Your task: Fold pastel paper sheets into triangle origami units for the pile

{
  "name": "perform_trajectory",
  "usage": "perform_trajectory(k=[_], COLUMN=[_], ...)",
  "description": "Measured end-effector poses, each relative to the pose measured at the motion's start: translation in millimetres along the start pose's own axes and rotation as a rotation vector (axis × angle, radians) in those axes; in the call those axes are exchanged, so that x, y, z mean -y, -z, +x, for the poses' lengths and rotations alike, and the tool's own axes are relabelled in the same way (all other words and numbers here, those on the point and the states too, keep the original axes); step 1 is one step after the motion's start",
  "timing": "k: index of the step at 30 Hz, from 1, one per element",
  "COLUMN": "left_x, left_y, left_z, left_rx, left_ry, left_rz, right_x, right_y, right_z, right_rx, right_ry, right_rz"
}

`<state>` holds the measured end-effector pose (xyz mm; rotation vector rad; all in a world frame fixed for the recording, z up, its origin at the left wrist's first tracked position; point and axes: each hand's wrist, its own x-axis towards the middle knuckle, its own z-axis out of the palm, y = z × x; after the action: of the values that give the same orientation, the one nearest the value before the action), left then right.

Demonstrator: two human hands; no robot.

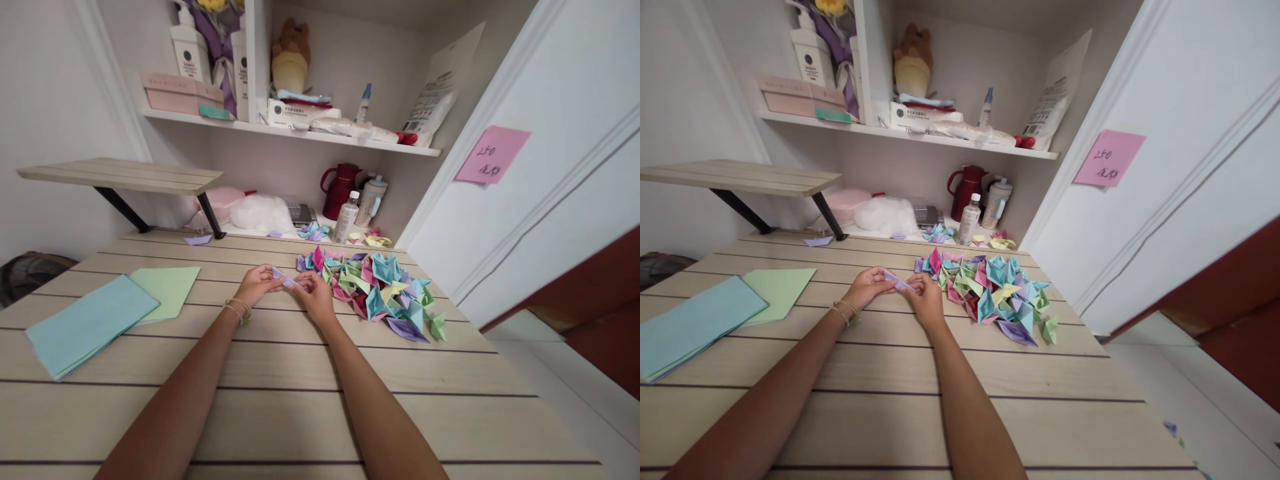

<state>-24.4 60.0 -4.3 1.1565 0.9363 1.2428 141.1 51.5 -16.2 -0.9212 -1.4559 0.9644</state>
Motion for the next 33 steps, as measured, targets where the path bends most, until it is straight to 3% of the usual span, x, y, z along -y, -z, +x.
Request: perform_trajectory(k=[6, 12, 20, 23, 29, 33], left_x=[2.1, 3.4, 2.3, 0.1, 1.5, 3.7], left_y=[4.8, 5.0, 3.1, 3.2, 3.8, 4.3], left_z=[3.8, 5.7, 3.7, 2.8, 2.9, 4.0], left_rx=[-0.098, -0.148, -0.126, -0.097, -0.074, -0.078], left_ry=[-0.007, 0.013, 0.025, 0.019, 0.017, 0.028], left_rz=[-0.117, -0.137, -0.106, -0.081, -0.025, -0.006], right_x=[-2.3, -3.1, 4.2, 5.5, 4.2, 0.9], right_y=[-0.5, 3.1, 4.2, 5.5, 15.2, 18.6], right_z=[1.0, 1.0, -0.6, -1.2, 0.2, 2.7], right_rx=[-0.061, -0.115, -0.121, -0.257, -0.716, -0.766], right_ry=[0.058, 0.206, 0.277, 0.243, 0.169, 0.147], right_rz=[-0.024, -0.245, -0.285, -0.304, -0.429, -0.489])
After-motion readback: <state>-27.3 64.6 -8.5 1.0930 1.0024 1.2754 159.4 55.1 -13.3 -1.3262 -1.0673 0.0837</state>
